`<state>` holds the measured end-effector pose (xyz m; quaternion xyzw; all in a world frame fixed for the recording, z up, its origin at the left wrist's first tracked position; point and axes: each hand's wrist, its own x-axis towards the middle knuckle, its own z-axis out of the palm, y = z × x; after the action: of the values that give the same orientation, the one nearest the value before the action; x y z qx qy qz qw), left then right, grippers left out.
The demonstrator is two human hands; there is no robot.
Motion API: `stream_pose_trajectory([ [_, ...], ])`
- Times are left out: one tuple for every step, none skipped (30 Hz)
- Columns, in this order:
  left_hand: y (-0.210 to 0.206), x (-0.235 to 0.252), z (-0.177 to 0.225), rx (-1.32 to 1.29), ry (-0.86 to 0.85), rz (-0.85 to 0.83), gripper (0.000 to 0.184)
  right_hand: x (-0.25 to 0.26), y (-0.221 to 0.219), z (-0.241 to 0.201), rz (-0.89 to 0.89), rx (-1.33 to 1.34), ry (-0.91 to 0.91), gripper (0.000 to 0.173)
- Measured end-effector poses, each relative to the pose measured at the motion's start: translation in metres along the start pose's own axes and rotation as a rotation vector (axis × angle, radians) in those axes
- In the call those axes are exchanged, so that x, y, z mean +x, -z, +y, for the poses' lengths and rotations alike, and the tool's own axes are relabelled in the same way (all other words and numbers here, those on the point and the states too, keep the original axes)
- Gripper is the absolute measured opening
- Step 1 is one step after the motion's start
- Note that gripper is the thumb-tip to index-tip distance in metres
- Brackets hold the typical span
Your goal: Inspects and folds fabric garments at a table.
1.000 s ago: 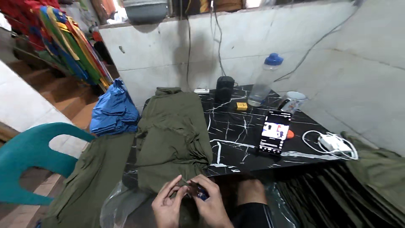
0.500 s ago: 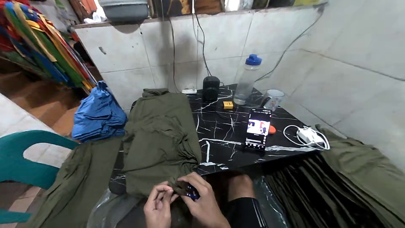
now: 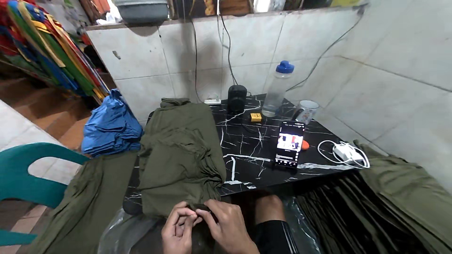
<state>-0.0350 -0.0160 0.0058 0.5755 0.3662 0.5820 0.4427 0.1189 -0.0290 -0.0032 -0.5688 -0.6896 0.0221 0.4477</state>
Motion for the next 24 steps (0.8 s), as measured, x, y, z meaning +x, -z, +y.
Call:
stream_pose_trajectory([
  [0.000, 0.000, 0.000, -0.015, 0.007, -0.003, 0.011, 0.000, -0.002, -0.001, 0.033, -0.020, -0.011, 0.036],
  [0.001, 0.000, 0.000, -0.034, 0.013, -0.007, 0.011, 0.001, -0.004, -0.002, 0.072, -0.025, -0.035, 0.036],
  [0.001, -0.001, 0.000, -0.048, 0.015, -0.010, 0.011, 0.001, -0.006, -0.004, 0.109, -0.009, -0.070, 0.037],
  [0.001, -0.001, 0.000, -0.049, 0.007, -0.012, 0.010, 0.001, -0.008, -0.006, 0.127, 0.031, -0.109, 0.039],
  [0.002, -0.001, -0.001, -0.044, -0.003, -0.015, 0.009, 0.001, -0.009, -0.008, 0.118, 0.085, -0.145, 0.040],
  [0.001, -0.001, -0.002, -0.042, -0.010, -0.013, 0.008, 0.000, -0.011, -0.009, 0.086, 0.135, -0.170, 0.039],
  [0.000, -0.002, -0.003, -0.043, -0.012, -0.010, 0.008, -0.002, -0.012, -0.009, 0.044, 0.171, -0.189, 0.034],
  [0.000, -0.002, -0.002, -0.045, -0.002, -0.016, 0.008, -0.003, -0.013, -0.008, 0.014, 0.218, -0.203, 0.028],
  [0.001, -0.002, -0.001, -0.050, 0.016, -0.044, 0.007, -0.004, -0.014, -0.007, 0.001, 0.271, -0.214, 0.024],
  [0.006, -0.002, -0.001, -0.030, 0.029, -0.104, 0.006, -0.004, -0.015, -0.005, -0.008, 0.333, -0.226, 0.022],
  [0.015, -0.002, -0.003, 0.015, 0.030, -0.203, 0.004, -0.005, -0.013, -0.003, -0.027, 0.407, -0.242, 0.019],
  [0.025, 0.000, -0.006, 0.103, 0.017, -0.334, 0.000, -0.005, -0.011, 0.000, -0.051, 0.480, -0.256, 0.014],
  [0.036, 0.002, -0.007, 0.208, 0.002, -0.471, 0.004, -0.006, -0.010, 0.004, -0.068, 0.535, -0.261, 0.012],
  [0.044, 0.004, -0.006, 0.276, -0.010, -0.579, 0.011, -0.007, -0.011, 0.008, -0.081, 0.581, -0.272, 0.015],
  [0.049, 0.005, -0.006, 0.306, -0.027, -0.625, 0.020, -0.008, -0.011, 0.011, -0.095, 0.620, -0.290, 0.019],
  [0.051, 0.007, -0.007, 0.313, -0.048, -0.603, 0.026, -0.009, -0.012, 0.013, -0.109, 0.663, -0.318, 0.020],
  [0.050, 0.008, -0.008, 0.314, -0.062, -0.532, 0.027, -0.010, -0.014, 0.013, -0.118, 0.706, -0.357, 0.020],
  [0.047, 0.008, -0.010, 0.317, -0.069, -0.445, 0.024, -0.011, -0.015, 0.013, -0.117, 0.735, -0.403, 0.018],
  [0.044, 0.008, -0.013, 0.310, -0.059, -0.373, 0.021, -0.010, -0.016, 0.011, -0.113, 0.758, -0.445, 0.017],
  [0.039, 0.007, -0.014, 0.290, -0.026, -0.320, 0.025, -0.010, -0.015, 0.010, -0.105, 0.776, -0.469, 0.017],
  [0.034, 0.006, -0.014, 0.270, 0.012, -0.283, 0.033, -0.010, -0.015, 0.010, -0.095, 0.782, -0.473, 0.017],
  [0.030, 0.005, -0.014, 0.250, 0.031, -0.261, 0.039, -0.010, -0.016, 0.011, -0.084, 0.781, -0.461, 0.016],
  [0.026, 0.004, -0.016, 0.242, 0.026, -0.253, 0.044, -0.011, -0.016, 0.012, -0.079, 0.777, -0.441, 0.014],
  [0.024, 0.003, -0.018, 0.251, 0.011, -0.254, 0.049, -0.011, -0.017, 0.013, -0.077, 0.774, -0.420, 0.013],
])
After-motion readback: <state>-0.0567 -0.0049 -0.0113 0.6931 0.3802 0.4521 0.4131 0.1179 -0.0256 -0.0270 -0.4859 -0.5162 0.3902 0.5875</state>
